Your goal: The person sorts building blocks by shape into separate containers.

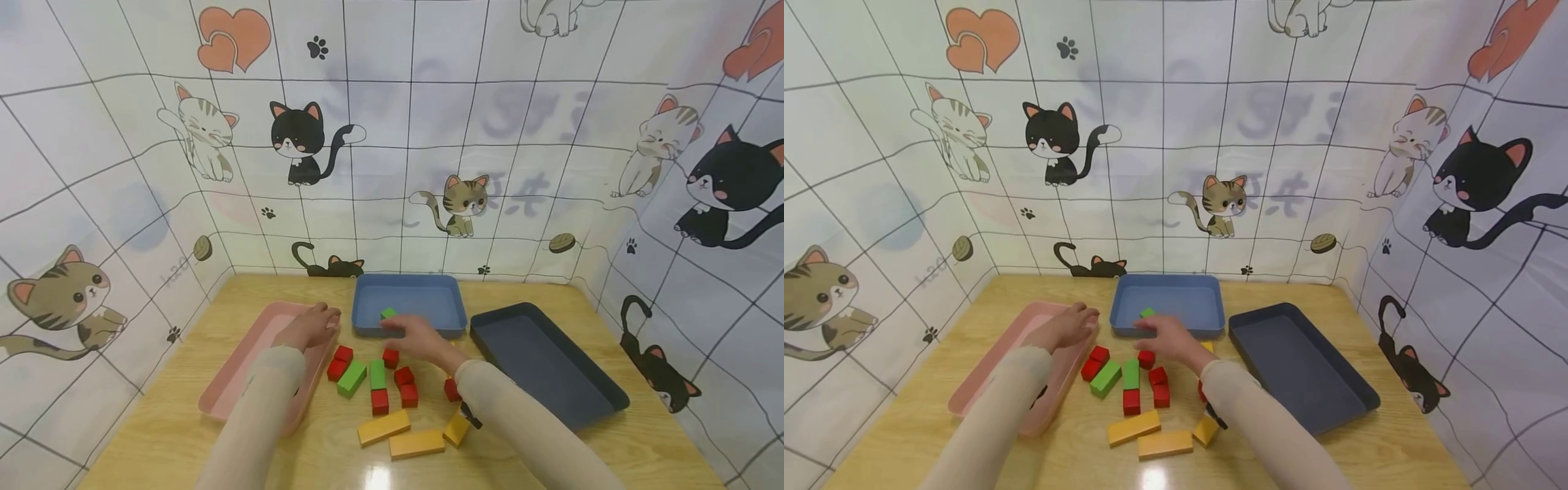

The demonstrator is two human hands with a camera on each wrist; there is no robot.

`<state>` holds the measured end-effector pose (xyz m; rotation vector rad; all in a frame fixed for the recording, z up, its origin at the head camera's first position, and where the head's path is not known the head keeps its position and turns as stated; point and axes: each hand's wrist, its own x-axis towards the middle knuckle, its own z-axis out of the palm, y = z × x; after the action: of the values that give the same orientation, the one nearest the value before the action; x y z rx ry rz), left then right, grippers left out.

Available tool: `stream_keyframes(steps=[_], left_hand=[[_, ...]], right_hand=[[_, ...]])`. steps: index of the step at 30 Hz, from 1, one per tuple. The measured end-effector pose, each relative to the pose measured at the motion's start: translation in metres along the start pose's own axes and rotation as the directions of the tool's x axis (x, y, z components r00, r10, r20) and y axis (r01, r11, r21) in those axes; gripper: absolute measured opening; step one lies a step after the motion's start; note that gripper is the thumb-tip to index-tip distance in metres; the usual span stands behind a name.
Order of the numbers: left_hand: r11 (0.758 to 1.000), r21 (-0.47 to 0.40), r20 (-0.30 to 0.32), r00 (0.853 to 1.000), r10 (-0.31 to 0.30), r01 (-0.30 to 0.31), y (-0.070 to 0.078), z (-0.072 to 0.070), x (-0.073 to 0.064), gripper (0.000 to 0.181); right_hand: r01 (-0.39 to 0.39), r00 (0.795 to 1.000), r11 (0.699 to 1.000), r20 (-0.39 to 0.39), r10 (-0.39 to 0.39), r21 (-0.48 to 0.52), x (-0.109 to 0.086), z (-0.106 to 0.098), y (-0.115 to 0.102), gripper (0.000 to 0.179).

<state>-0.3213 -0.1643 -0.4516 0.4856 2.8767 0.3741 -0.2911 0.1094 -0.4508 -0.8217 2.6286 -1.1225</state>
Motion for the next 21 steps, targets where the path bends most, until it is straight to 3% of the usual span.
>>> stream_keyframes(steps=[6, 14, 21], left_hand=[[1.000, -0.002, -0.009, 1.000, -0.004, 0.004, -0.001, 0.000, -0.001, 0.043], [1.000, -0.014, 0.001, 1.000, -0.019, 0.019, -0.002, 0.001, 0.001, 0.044], [1.000, -0.014, 0.002, 1.000, -0.020, 0.020, -0.003, 0.002, 0.001, 0.044]], right_hand=[[0.012, 0.994, 1.000, 0.108, -0.009, -0.022, 0.001, 0.011, -0.005, 0.045], [0.040, 0.988, 0.992, 0.156, -0.020, -0.122, 0.006, 0.028, -0.006, 0.046], [0.037, 0.980, 0.992, 0.197, -0.013, -0.122, 0.010, 0.035, -0.010, 0.048]])
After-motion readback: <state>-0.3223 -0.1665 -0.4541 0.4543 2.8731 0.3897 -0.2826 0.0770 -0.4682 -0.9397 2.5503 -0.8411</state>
